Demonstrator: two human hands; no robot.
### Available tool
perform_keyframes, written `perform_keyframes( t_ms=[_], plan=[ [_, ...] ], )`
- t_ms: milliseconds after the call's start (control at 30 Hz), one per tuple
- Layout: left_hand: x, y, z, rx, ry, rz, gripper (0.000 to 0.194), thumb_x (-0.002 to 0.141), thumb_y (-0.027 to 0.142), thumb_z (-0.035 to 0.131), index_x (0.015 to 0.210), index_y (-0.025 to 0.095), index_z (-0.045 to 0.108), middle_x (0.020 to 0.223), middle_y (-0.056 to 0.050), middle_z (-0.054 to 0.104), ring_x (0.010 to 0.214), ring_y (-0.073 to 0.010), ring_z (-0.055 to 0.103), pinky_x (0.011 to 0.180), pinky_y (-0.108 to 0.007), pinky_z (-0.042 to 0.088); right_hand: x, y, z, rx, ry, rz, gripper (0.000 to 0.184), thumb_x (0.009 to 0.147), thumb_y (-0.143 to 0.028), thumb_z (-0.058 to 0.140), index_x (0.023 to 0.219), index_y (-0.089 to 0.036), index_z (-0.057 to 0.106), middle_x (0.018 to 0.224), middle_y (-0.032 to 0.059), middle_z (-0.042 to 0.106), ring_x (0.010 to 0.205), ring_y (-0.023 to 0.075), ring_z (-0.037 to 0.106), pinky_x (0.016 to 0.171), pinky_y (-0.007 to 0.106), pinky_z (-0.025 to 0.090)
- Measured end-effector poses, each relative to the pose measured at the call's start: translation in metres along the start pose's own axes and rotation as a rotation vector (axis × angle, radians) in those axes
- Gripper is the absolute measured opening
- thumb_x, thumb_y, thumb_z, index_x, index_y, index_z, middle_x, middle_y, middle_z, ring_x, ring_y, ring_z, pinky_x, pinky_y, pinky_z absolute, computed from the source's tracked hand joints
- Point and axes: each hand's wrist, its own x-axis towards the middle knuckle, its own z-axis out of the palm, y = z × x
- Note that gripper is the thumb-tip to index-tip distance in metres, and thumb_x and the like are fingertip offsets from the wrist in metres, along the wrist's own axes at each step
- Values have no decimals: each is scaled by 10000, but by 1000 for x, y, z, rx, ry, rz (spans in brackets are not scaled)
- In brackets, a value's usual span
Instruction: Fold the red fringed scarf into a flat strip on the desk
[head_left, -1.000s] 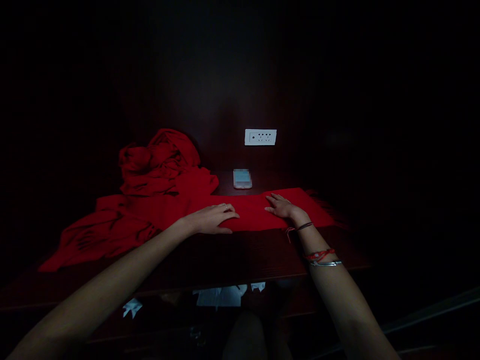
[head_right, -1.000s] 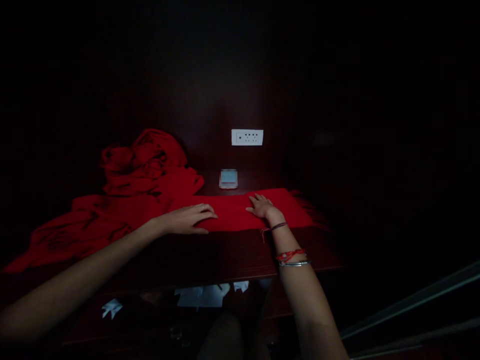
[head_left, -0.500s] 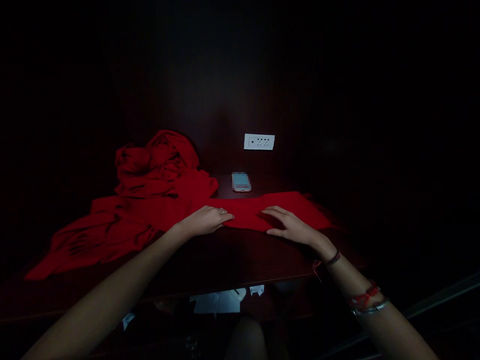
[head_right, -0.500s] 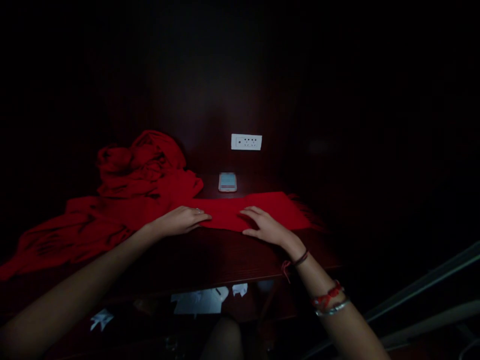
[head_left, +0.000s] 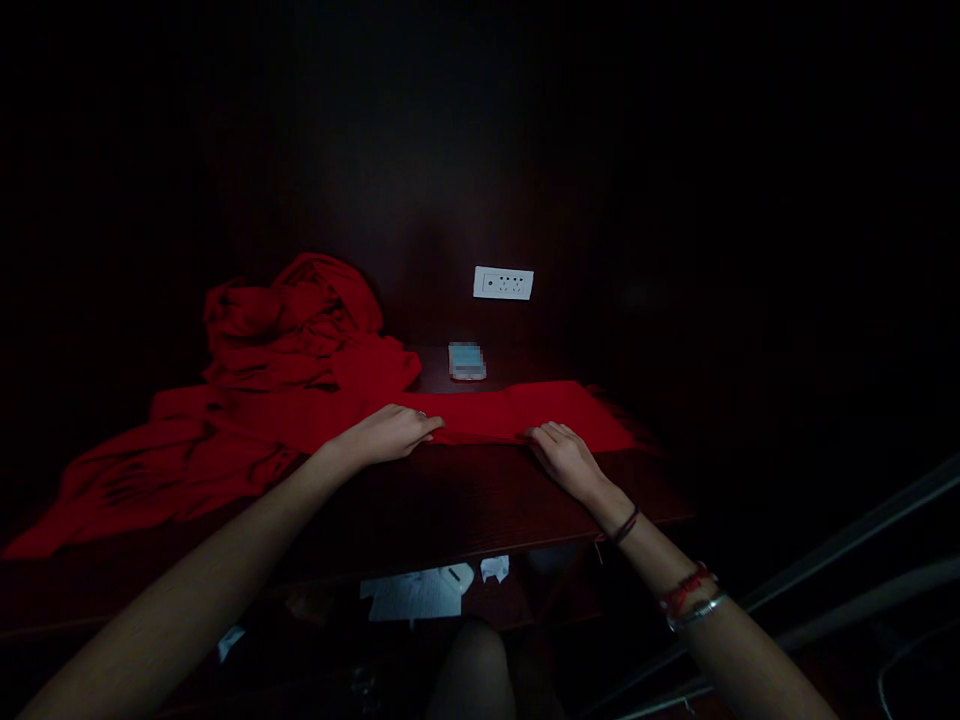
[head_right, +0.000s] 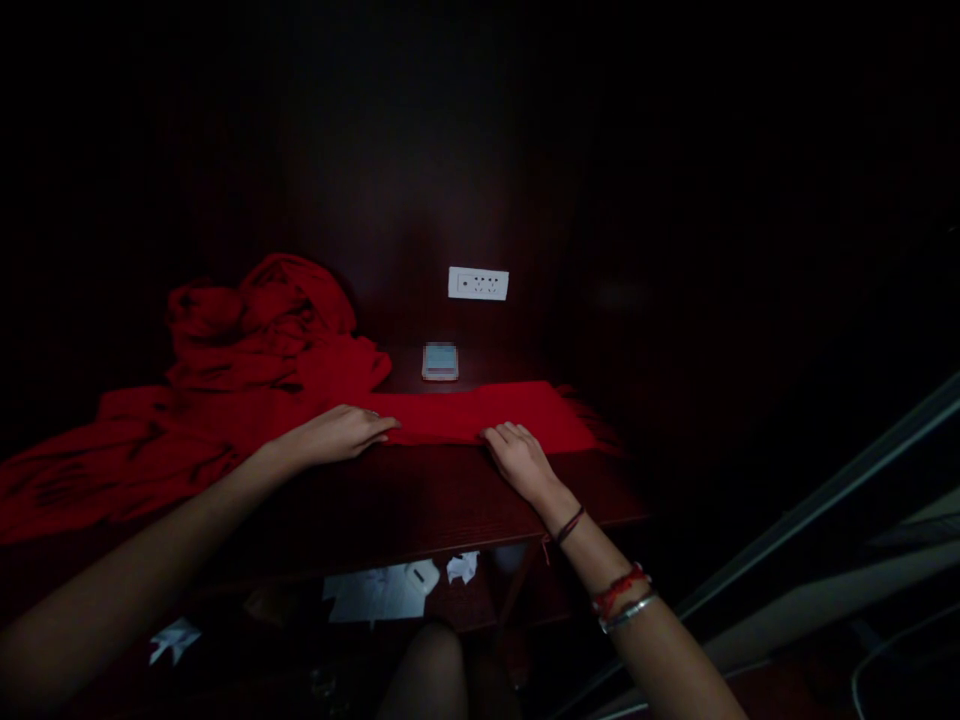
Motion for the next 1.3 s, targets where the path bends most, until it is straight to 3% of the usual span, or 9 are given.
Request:
perform_keyframes(
  t_ms=[367,633,967,1133,1300],
  plan=[
    [-3,3,0,-30,-28,-49,198,796,126,323,925,186,460,754,-59,587,655,-169,558,572,-247,387,-4,0,-1,-8,29,94,225,827,-206,365,1012,-176,490,909,86,557,859,196,476,765,313,338],
    [3,12,2,5,63,33,138,820,272,408,884,178,486,901,-70,547,794,-181,536,655,-259,401,-8,5,1,17,49,76,209,843,-180,339,947,-166,519,813,68,586,759,173,489,711,277,345],
    [1,13,-7,59,-54,89,146,818,189,406,825,178,552,818,-51,597,747,-152,556,637,-227,394,-11,0,-4,-76,55,23,220,847,-234,367,848,-180,580,833,61,558,777,166,467,714,280,359],
    [1,17,-8,104,-72,82,140,815,180,413,811,169,553,751,-67,609,703,-167,573,606,-243,396,-12,-1,-6,-82,35,-2,213,841,-179,378,849,-169,590,767,53,575,735,153,485,691,257,374],
    [-1,18,-10,153,-60,10,159,840,208,366,911,168,502,677,-64,604,617,-187,574,527,-254,384,-13,2,-7,-81,127,-24,176,816,-149,422,850,-151,594,721,44,564,691,150,472,652,247,367]
  ],
)
